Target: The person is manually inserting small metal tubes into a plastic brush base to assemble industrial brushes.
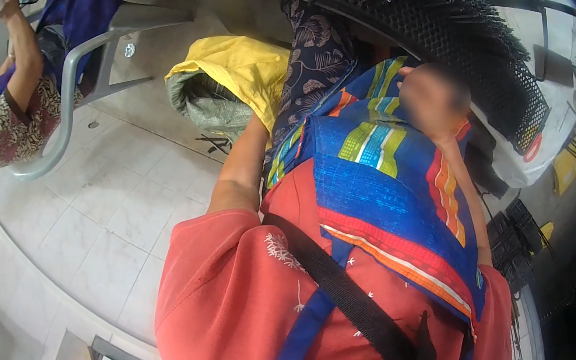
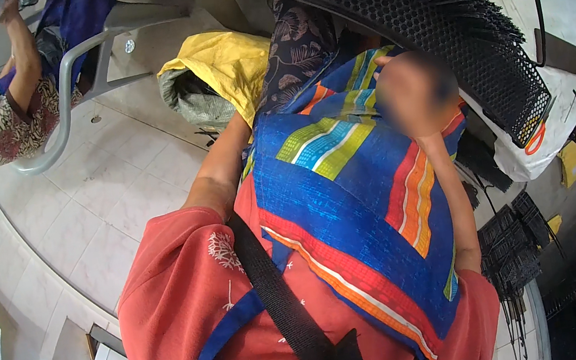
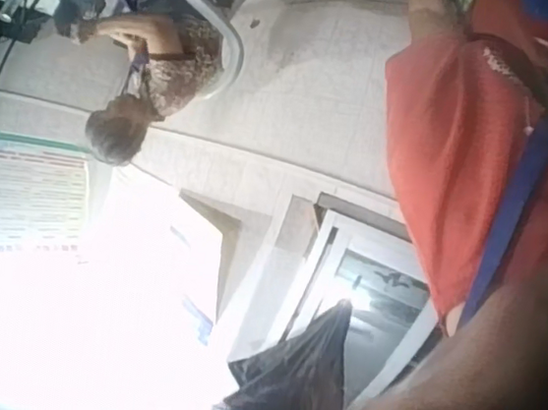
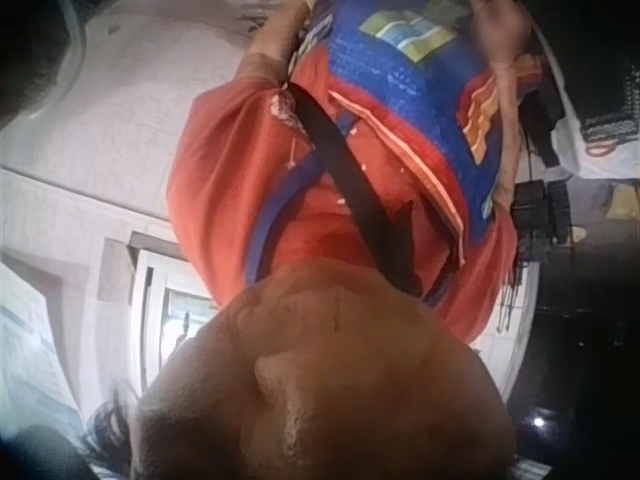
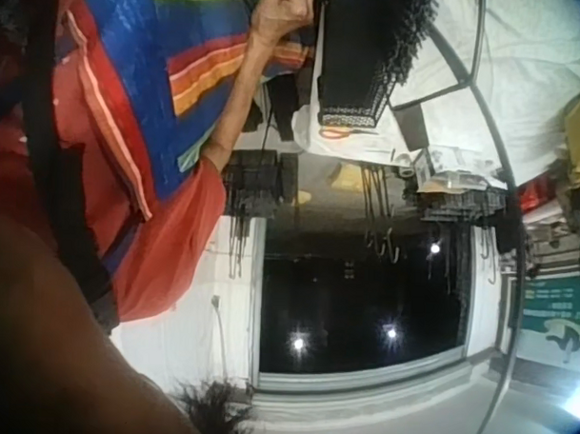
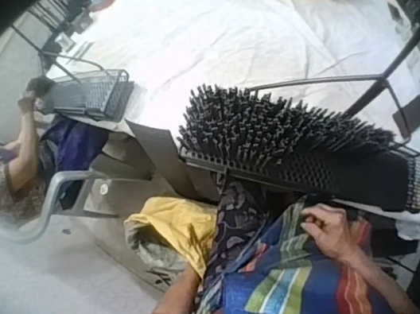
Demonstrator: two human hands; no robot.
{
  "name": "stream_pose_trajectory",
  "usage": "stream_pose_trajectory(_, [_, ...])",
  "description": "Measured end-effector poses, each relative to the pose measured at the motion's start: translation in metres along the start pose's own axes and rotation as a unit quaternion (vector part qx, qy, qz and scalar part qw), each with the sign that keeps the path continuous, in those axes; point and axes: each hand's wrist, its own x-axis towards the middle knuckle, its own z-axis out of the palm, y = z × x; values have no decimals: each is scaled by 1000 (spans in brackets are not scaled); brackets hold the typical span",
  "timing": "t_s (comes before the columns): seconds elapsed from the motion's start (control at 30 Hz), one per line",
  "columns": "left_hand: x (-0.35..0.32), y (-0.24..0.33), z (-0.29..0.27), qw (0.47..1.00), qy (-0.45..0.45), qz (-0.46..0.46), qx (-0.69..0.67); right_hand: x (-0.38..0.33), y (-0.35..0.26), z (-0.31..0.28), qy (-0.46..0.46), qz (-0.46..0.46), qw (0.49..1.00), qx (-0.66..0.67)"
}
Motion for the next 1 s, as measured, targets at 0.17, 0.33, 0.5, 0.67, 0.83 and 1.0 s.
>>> stream_pose_trajectory(0.17, [7, 24, -40, 1000, 26, -1, -10, 3, 6, 2, -9, -18, 1000, 20])
stream_pose_trajectory(0.33, [9, 25, -74, 982, 95, 105, 123, 8, 13, 8, -31, -25, 999, 35])
stream_pose_trajectory(0.5, [-18, 74, -108, 777, 142, 186, 585, 9, 20, 13, -38, -49, 997, 46])
stream_pose_trajectory(0.67, [-19, 115, -136, 744, 165, 159, 627, 12, 20, 14, -35, -54, 997, 51])
stream_pose_trajectory(0.83, [-28, 149, -108, 983, -149, 90, 61, 13, 18, 12, -24, -70, 996, 49])
stream_pose_trajectory(1.0, [-98, 166, -17, 930, -294, 201, 89, 22, -1, 8, -14, -101, 994, 31])
